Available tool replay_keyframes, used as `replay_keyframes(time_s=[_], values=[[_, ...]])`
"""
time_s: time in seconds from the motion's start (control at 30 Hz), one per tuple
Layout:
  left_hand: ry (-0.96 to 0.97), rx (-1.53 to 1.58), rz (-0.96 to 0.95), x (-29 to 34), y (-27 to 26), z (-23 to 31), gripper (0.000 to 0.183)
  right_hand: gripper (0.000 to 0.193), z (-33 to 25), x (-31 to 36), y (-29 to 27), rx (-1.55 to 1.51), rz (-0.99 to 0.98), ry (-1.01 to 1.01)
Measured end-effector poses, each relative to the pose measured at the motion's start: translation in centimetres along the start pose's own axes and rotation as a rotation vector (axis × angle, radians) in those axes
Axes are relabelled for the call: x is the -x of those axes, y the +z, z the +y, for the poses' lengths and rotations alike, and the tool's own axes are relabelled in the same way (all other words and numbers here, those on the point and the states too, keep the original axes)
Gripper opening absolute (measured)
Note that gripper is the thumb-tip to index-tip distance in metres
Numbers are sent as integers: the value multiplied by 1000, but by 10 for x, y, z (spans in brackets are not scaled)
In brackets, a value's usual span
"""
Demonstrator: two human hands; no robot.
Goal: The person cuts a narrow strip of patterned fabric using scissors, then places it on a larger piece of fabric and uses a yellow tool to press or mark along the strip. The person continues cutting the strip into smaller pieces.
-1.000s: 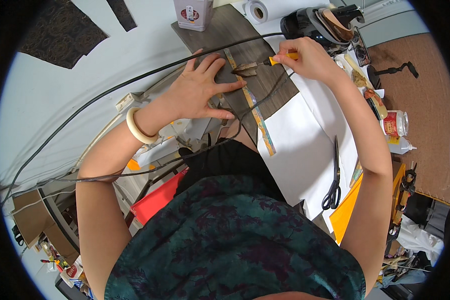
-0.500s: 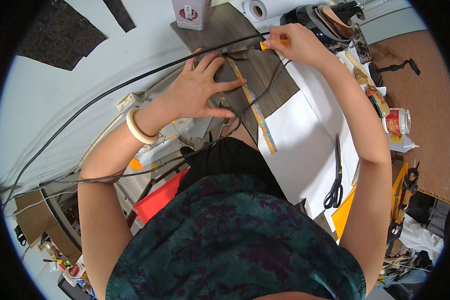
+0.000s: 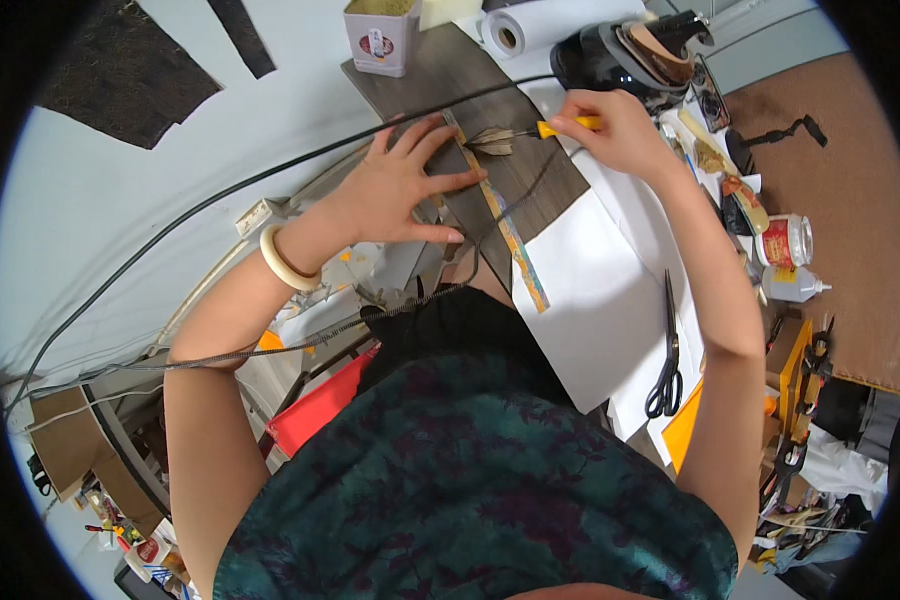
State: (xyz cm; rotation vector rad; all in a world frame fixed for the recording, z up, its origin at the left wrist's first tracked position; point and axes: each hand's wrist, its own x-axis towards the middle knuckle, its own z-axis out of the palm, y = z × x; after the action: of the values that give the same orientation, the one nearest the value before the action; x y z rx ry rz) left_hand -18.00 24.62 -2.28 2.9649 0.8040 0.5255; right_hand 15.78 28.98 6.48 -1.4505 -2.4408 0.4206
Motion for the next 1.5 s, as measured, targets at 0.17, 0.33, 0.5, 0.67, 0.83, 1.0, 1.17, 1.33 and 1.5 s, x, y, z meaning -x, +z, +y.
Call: replay_keyframes(time_s=[0.17,0.33,0.5,0.67,0.83,1.0,1.17,1.33,1.5], values=[[53,87,24,-3,7,-3,79,35,-15,-4,-56,-217,238,-11],[131,215,23,-3,8,-4,81,35,-94,-94,-86,152,312,48],[166,235,-23,-12,3,-9,78,32,-129,-184,-66,417,106,7],[196,187,-35,-22,7,-16,78,27,-138,-232,-16,477,4,-12],[233,172,-28,-34,10,-16,77,33,-73,-251,39,197,162,-6],[135,110,-21,-5,11,-21,77,27,-112,-94,3,57,570,-36],[182,163,-16,-23,13,-29,77,22,-86,56,97,-168,291,333],[168,125,23,-20,13,-33,74,19,-99,65,128,-233,398,354],[131,147,50,-22,12,-34,77,27,-102,71,133,-142,456,228]])
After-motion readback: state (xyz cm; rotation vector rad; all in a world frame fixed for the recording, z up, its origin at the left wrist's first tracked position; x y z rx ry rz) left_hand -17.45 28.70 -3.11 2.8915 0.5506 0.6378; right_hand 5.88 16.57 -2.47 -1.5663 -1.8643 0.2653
